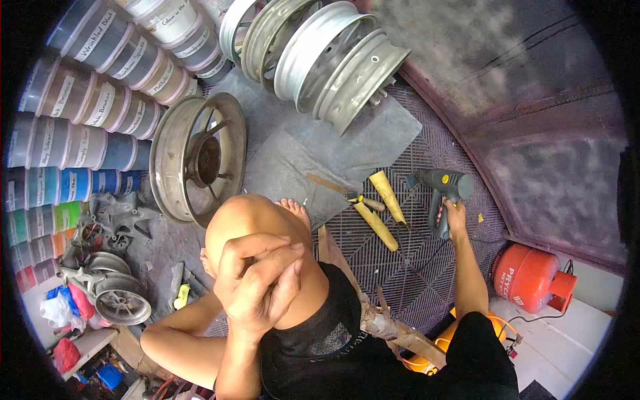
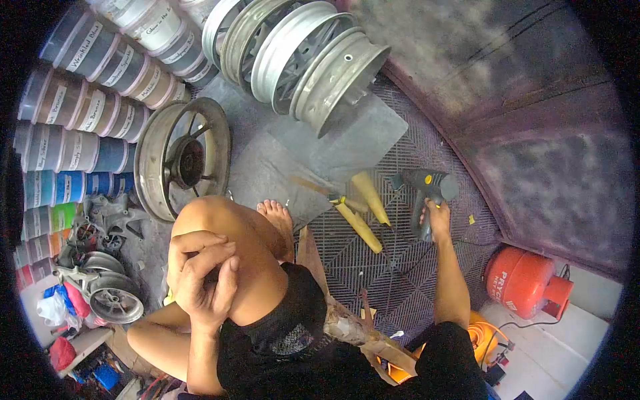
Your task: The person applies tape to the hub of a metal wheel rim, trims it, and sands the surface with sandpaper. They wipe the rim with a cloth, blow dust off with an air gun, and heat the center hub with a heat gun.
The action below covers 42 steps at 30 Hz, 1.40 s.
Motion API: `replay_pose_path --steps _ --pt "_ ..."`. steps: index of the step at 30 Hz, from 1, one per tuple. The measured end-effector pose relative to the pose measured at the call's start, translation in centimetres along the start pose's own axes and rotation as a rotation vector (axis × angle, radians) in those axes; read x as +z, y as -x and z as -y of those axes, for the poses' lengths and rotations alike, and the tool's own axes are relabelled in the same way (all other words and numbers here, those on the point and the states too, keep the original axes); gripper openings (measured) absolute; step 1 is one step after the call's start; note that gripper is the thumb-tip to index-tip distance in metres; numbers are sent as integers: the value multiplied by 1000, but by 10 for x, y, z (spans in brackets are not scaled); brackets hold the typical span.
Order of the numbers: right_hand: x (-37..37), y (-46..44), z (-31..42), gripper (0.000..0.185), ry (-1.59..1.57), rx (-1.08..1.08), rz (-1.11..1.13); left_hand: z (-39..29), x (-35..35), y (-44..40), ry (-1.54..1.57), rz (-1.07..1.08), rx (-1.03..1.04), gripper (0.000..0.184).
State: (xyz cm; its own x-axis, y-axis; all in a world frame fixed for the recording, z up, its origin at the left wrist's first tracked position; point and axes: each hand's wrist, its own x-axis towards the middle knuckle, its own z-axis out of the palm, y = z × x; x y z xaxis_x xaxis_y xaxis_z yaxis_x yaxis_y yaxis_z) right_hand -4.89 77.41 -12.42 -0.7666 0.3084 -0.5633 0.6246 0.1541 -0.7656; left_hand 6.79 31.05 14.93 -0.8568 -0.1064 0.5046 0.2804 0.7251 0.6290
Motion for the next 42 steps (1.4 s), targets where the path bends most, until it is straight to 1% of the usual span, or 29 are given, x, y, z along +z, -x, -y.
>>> replay_pose_path --steps 3,6,12,18,21,27,31,35,38,41,42 --pt "1 0 6 20 34 -2 -9 0 0 0 -2 -2 0 30" --pt "3 0 5 19 -9 -2 -16 1 0 0 4 -9 0 30" --pt "-1 5 -3 18 -10 -16 67 1 0 2 20 -10 -11 31" --pt "4 20 -7 20 17 20 101 2 0 2 31 -12 1 31" --pt "8 20 -18 21 12 -30 90 3 0 3 30 -16 8 32" --pt "-4 30 -15 20 37 -22 85 2 -1 3 42 -19 4 32" --pt "-3 20 -7 19 -36 -40 61 2 0 2 39 -12 14 32" --pt "-3 8 -3 21 -77 -17 20 3 0 0 32 -23 35 31" --pt "-6 15 2 24 -57 11 28 1 -2 3 37 -7 -19 31" --pt "-16 22 3 29 -243 91 102 1 -1 3 36 -9 -10 31" --pt "-18 24 3 37 -286 114 117 1 0 3 41 -11 -1 32"
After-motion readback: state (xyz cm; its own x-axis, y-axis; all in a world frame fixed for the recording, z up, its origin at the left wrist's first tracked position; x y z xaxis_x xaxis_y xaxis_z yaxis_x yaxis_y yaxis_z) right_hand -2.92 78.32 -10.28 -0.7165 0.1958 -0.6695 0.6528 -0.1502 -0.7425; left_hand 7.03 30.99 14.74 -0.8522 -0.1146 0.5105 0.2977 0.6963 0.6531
